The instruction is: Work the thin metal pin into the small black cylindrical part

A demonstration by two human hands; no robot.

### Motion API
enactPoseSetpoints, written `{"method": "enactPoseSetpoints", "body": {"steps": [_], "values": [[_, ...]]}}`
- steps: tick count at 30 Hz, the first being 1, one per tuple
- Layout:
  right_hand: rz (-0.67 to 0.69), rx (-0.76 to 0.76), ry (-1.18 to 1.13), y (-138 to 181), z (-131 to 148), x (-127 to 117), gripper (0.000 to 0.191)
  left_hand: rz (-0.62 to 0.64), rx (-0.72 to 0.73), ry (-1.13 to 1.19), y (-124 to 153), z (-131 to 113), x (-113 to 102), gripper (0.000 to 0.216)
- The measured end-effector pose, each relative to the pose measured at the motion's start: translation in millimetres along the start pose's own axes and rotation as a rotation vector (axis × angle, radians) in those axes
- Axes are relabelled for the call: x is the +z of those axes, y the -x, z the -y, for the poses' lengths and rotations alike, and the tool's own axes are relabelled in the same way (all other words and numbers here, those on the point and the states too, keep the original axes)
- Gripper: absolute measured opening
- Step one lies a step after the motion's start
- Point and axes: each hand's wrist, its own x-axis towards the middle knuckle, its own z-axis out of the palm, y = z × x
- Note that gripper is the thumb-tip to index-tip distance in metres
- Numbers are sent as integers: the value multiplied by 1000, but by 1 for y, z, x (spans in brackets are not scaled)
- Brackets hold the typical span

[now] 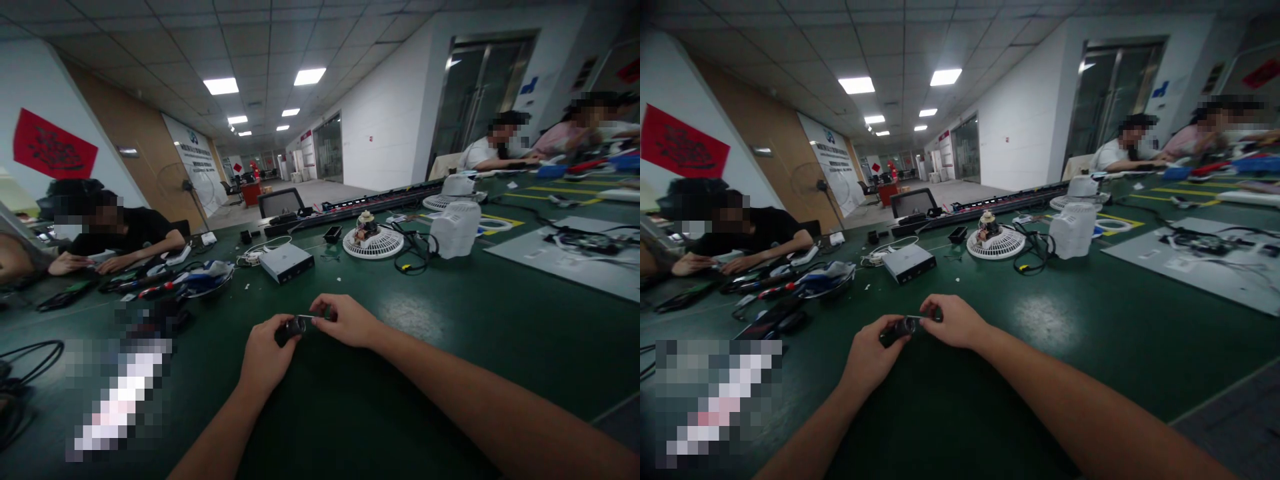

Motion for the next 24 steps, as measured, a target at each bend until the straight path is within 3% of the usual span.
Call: {"method": "enactPoseSetpoints", "body": {"steps": [3, 8, 12, 18, 21, 24], "values": [[-8, -57, 88, -1, -5, -5, 10, -18, -48, 27, -1, 3, -1, 24], [58, -149, 167, 0, -3, -8, 13, 29, -29, 12, 0, 2, -2, 26], [60, -130, 286, 2, 2, -10, 15, 25, -19, 5, 1, 0, -1, 26], [106, -139, 165, 3, 5, -10, 14, 70, 2, 30, 2, -1, -3, 26], [53, -73, 244, 2, 4, -9, 14, 79, -1, 5, 2, -3, -4, 26], [91, -90, 273, 3, 2, -9, 13, 81, -14, -3, 2, -4, -3, 26]]}}
